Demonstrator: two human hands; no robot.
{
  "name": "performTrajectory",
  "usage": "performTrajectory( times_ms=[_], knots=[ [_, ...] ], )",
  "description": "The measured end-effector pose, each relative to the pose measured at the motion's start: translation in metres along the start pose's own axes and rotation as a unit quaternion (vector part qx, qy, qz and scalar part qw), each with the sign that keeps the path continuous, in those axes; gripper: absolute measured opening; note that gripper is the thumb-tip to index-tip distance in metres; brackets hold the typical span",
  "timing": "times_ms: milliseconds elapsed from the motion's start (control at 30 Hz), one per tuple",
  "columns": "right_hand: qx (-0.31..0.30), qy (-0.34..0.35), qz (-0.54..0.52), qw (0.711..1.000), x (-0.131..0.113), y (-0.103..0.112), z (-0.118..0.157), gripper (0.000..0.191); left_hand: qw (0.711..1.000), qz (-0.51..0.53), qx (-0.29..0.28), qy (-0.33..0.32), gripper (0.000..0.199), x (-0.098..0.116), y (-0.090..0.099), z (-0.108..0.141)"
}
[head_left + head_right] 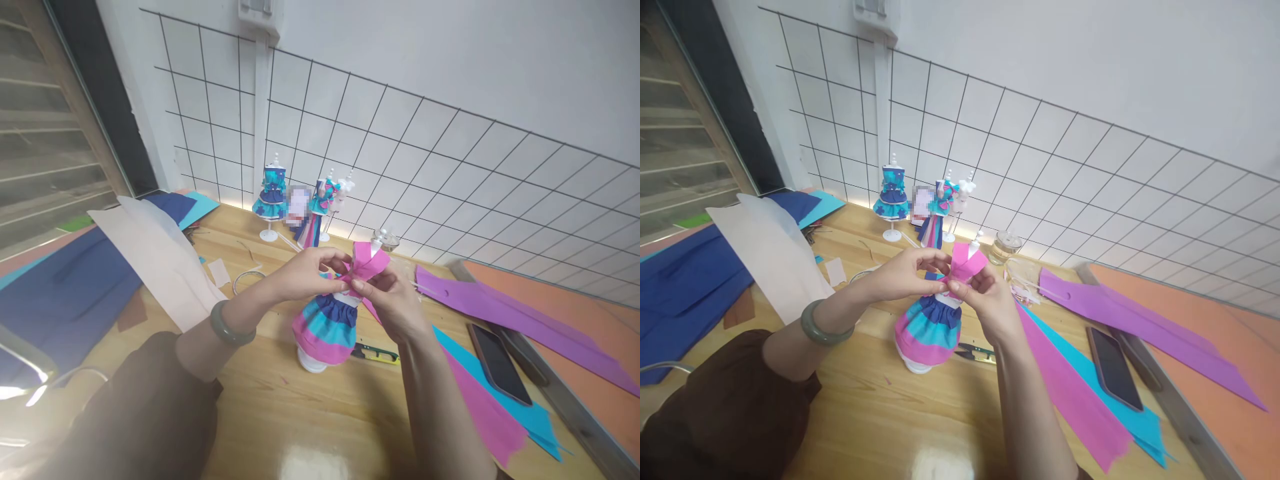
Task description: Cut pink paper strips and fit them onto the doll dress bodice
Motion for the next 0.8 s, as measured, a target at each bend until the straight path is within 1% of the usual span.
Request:
performTrajectory(
  times_ms=[200, 333, 433, 533, 667, 800],
  knots=[
    [-0.044, -0.018, -0.015, 0.999, 0.002, 0.001, 0.001, 0.039, 1.000, 0.004, -0.014, -0.016, 0.037, 0.003, -0.003, 0.000],
    [-0.046, 0.004, 0.007, 0.999, -0.002, 0.001, 0.001, 0.044, 1.000, -0.013, -0.007, -0.013, 0.030, 0.006, -0.002, 0.000],
    [-0.046, 0.011, 0.001, 0.999, -0.007, 0.001, 0.001, 0.045, 1.000, -0.020, -0.011, -0.020, 0.026, 0.006, -0.003, 0.000],
    [-0.027, 0.015, -0.018, 0.999, -0.010, 0.005, 0.002, 0.043, 0.999, -0.033, -0.007, -0.025, 0.023, 0.006, -0.004, 0.001],
    [0.030, 0.017, -0.049, 0.998, -0.010, 0.012, 0.002, 0.052, 0.999, -0.039, -0.004, -0.019, 0.028, 0.006, -0.005, 0.002],
    [0.034, 0.033, -0.055, 0.997, -0.011, 0.012, 0.002, 0.054, 0.999, -0.039, -0.017, -0.009, 0.031, 0.007, -0.005, 0.002]
  ],
)
Point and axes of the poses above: each hand's wrist, its own z-axis away from the middle knuckle, its own y-axis out of the back of the hand, x = y × z, the point moved 5 cm from there along -z, towards the middle knuckle, and after that the axes turned 6 degrees about x, right-handed, at the moved point
